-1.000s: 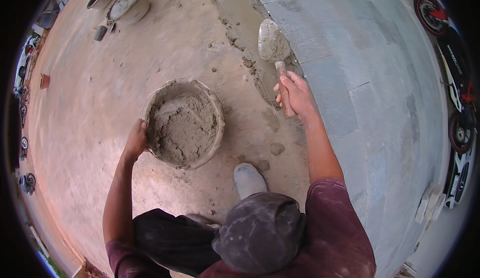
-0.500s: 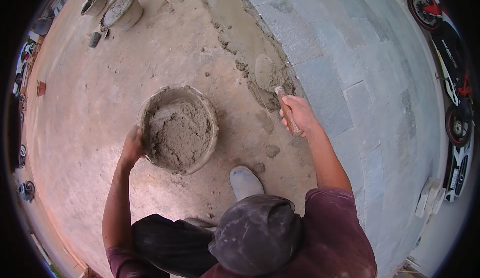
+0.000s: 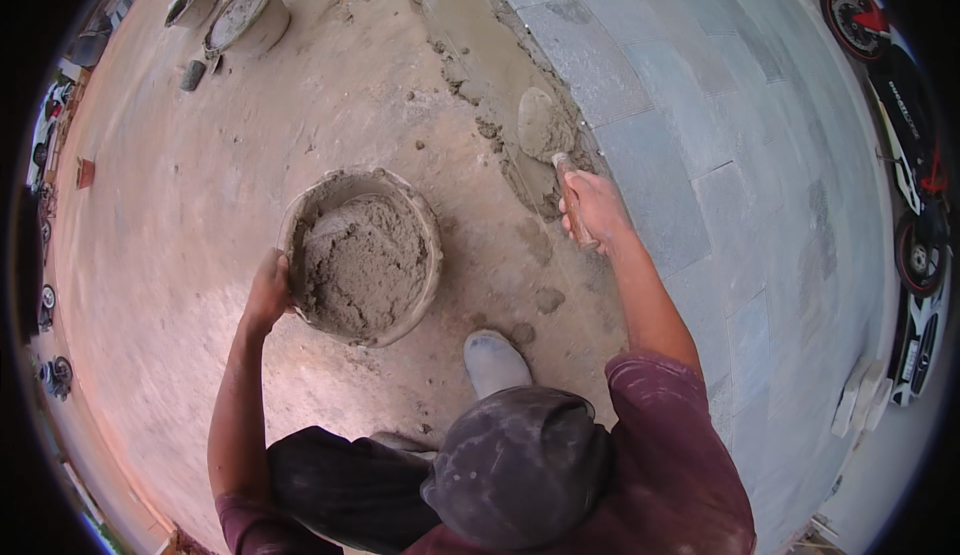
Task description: The person mixes wet concrete by hand using a hoe, carries buckets of the mixture to a tiled area, and then applies the mortar to the edge of the walkway using a trowel.
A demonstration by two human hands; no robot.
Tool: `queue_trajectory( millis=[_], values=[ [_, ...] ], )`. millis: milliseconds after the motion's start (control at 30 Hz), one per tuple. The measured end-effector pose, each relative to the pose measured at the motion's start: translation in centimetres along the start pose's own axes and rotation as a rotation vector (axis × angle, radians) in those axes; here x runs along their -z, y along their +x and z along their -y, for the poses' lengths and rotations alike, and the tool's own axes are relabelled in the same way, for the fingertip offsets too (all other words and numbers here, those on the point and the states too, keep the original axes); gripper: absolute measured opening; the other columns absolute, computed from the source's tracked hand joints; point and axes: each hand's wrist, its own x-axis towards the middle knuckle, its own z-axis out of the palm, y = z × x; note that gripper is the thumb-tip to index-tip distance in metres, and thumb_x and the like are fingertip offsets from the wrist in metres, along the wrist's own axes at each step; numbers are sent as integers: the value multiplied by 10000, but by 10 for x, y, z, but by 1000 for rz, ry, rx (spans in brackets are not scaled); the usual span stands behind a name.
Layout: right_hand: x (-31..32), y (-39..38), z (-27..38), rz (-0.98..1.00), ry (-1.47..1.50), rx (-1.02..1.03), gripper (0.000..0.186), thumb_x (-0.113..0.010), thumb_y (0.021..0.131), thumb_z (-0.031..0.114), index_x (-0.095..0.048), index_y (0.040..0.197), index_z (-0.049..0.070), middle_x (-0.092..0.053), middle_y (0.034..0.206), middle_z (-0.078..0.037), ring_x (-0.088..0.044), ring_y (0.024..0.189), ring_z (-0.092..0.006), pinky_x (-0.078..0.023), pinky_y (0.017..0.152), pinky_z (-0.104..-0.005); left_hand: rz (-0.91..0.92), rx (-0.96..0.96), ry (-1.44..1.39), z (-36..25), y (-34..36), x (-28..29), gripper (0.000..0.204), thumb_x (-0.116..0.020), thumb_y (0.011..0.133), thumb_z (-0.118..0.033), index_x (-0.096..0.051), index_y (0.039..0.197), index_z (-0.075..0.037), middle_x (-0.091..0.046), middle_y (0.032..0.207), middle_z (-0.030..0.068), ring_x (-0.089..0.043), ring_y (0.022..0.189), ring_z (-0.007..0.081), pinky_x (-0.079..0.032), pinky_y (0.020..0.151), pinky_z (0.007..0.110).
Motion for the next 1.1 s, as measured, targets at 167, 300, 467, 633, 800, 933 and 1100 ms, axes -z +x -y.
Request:
queue_trajectory(
  millis=[167, 300, 467, 633, 800, 933, 1100],
  values=[
    [6, -103, -29, 52, 95, -88, 330, -482, 1062, 328, -591, 1190, 44, -588, 764, -42, -562, 516, -132, -461, 446, -302, -36, 32, -46, 7, -11, 13, 242, -370, 1122, -234, -521, 1072, -52, -562, 737, 47, -574, 543, 138, -482, 447, 297],
    [-16, -73, 6, 76, 88, 42, 344, -471, 1075, 336, -575, 1220, 42, -586, 760, -44, -558, 508, -124, -457, 426, -297, -17, 16, -88, 12, -13, 16, 238, -371, 1120, -228, -523, 1074, -50, -558, 738, 44, -575, 546, 132, -483, 445, 294],
    [9, 35, 19, -38, 70, 71, 353, -479, 1071, 360, -591, 1170, 41, -587, 789, -49, -572, 549, -129, -469, 453, -307, 31, -80, 5, 3, 16, -9, 320, -318, 1122, -305, -510, 1031, -65, -559, 787, 46, -560, 600, 132, -489, 479, 292],
    [17, -51, -29, 4, 82, -99, 345, -465, 1069, 342, -567, 1238, 59, -584, 763, -52, -559, 504, -136, -460, 423, -306, -43, -3, -14, 13, 0, 0, 286, -360, 1127, -279, -532, 1167, -53, -588, 782, 54, -587, 565, 137, -506, 446, 291],
    [35, -151, -51, 53, 58, -137, 379, -471, 1080, 382, -551, 1257, 56, -594, 750, -35, -544, 469, -111, -451, 387, -276, -88, 12, -95, 31, -3, 9, 283, -354, 1128, -298, -520, 1121, -69, -580, 770, 54, -569, 557, 146, -508, 466, 301],
    [25, -102, -31, 116, -35, -45, 373, -509, 1071, 396, -560, 1253, 74, -583, 754, -25, -552, 493, -114, -460, 410, -291, -143, -13, -89, 30, -3, -3, 272, -370, 1123, -285, -522, 1083, -63, -564, 739, 47, -562, 552, 148, -478, 467, 313],
    [41, -55, -25, 92, -194, -126, 365, -522, 1065, 422, -562, 1216, 92, -588, 770, -12, -550, 503, -99, -477, 435, -280, -141, -113, -109, 15, 10, -18, 262, -402, 1115, -281, -529, 1046, -63, -553, 727, 40, -538, 539, 135, -447, 456, 316]
  ],
)
